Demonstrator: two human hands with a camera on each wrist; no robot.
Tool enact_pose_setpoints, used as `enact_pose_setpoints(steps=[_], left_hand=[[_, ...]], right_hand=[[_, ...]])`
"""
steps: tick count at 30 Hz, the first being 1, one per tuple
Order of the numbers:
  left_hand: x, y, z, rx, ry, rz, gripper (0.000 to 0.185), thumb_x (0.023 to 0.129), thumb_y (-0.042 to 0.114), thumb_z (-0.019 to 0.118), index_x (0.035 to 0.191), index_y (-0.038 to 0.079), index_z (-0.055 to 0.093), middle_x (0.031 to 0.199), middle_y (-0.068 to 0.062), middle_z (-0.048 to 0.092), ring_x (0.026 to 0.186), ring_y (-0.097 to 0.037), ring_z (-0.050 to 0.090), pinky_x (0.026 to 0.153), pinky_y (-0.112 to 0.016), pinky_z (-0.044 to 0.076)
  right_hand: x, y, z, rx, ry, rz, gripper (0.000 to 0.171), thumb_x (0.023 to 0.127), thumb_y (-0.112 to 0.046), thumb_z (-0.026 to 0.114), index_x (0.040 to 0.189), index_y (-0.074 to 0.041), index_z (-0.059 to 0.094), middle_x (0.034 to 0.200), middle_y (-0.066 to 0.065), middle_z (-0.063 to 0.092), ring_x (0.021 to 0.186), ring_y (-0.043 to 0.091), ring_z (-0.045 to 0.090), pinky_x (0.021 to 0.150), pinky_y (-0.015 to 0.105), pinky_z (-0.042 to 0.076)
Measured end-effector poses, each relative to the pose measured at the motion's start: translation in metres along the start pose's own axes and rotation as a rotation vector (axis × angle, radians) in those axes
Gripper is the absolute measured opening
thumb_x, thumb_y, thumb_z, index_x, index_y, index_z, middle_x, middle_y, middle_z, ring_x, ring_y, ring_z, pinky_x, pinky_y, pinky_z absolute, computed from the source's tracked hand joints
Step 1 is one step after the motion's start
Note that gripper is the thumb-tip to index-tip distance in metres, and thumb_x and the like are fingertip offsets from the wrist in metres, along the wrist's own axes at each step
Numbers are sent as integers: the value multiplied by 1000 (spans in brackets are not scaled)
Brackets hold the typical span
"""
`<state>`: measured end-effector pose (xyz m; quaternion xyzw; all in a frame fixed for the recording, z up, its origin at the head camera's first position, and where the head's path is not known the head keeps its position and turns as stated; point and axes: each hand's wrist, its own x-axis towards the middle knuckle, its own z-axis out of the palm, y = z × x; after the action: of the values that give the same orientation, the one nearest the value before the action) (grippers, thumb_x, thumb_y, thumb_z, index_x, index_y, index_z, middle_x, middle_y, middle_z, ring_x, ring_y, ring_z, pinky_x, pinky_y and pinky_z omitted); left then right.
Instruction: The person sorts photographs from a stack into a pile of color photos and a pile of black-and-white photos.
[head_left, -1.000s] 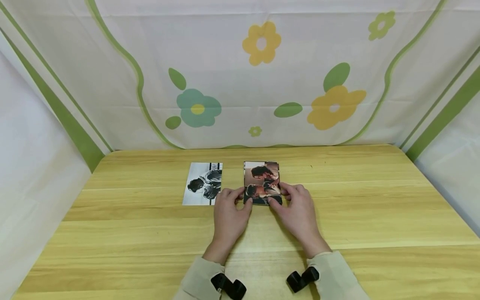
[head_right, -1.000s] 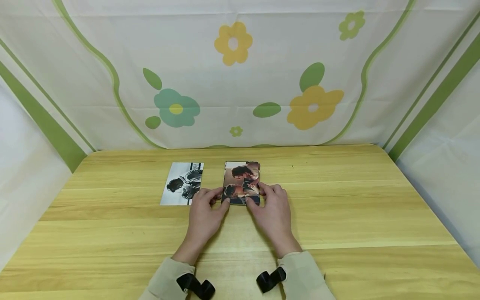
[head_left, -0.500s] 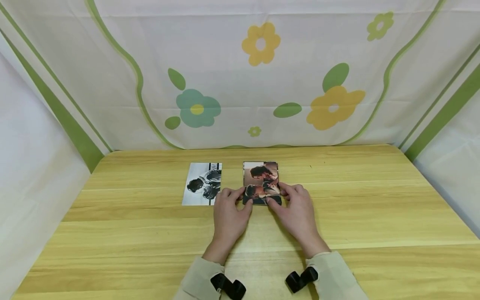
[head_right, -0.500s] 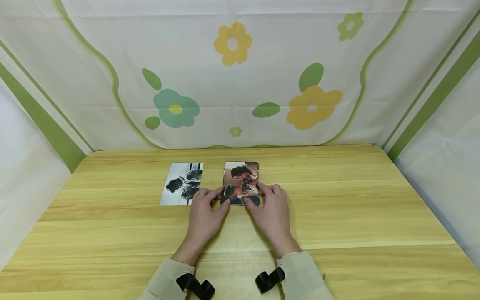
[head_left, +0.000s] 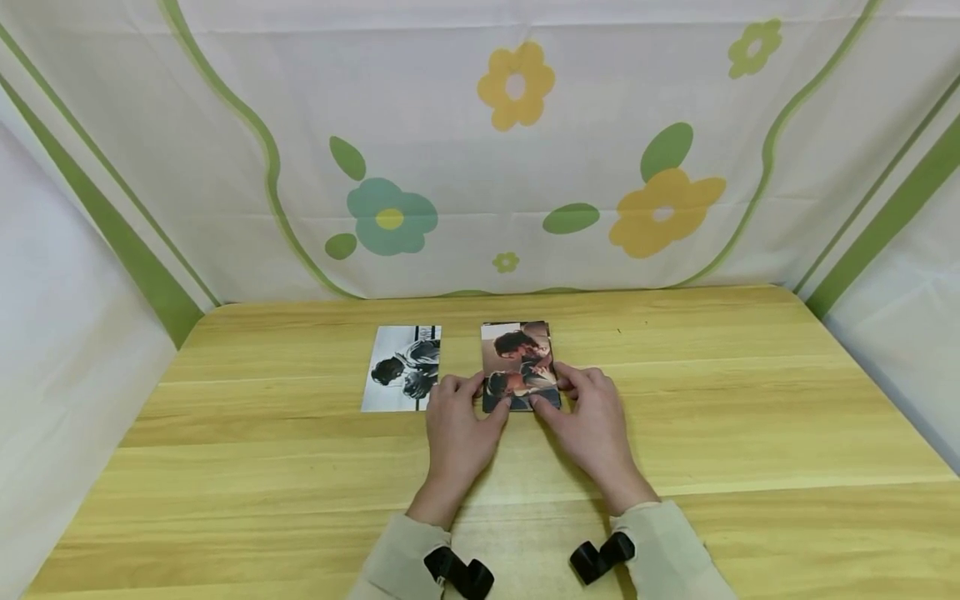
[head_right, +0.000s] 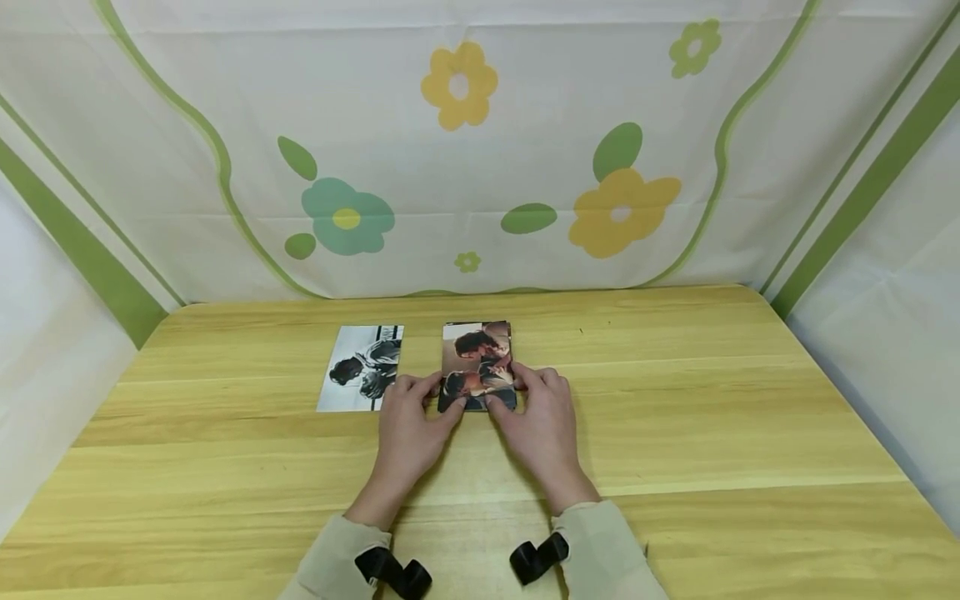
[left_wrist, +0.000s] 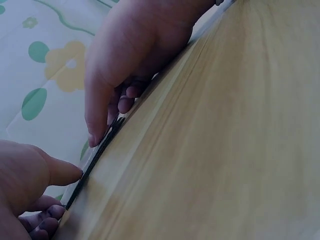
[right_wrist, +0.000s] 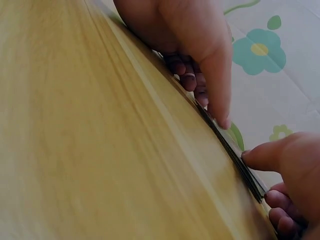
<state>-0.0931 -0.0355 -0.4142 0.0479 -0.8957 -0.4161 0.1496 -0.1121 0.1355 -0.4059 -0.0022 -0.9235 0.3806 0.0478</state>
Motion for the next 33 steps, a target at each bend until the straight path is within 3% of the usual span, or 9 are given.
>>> enact_pose_setpoints(steps=[9,16,28,33], left_hand=[[2,2,0,6,-8,-20,52,88,14,84,133,-9,70,106,-17,61,102,-34,54,91,-51,45],[1,2,-2,-44,-26,-45,49,88,10,83,132,-6,72,108,-17,59,103,-33,52,91,-50,44],[1,0,-2,-185,47,-26,46,81,4,89,125,0,77,104,-12,64,95,-23,56,84,-33,46],[0,2,-3,-244,49,-9,41,85,1,85,125,-3,76,102,-13,65,90,-22,58,80,-30,49]], right_hand=[[0,-1,-1,-19,-12,16,68,91,-34,85,148,-4,63,120,13,63,103,27,54,86,37,42],[0,-1,1,-41,-17,-3,66,93,-36,84,148,-5,64,120,12,63,101,27,52,84,36,40],[0,0,0,-38,-16,-8,66,93,-36,83,149,-7,63,121,11,62,101,26,51,85,37,40],[-1,-1,0,42,-30,28,67,94,-33,82,152,-9,60,125,11,60,108,27,54,92,39,44]])
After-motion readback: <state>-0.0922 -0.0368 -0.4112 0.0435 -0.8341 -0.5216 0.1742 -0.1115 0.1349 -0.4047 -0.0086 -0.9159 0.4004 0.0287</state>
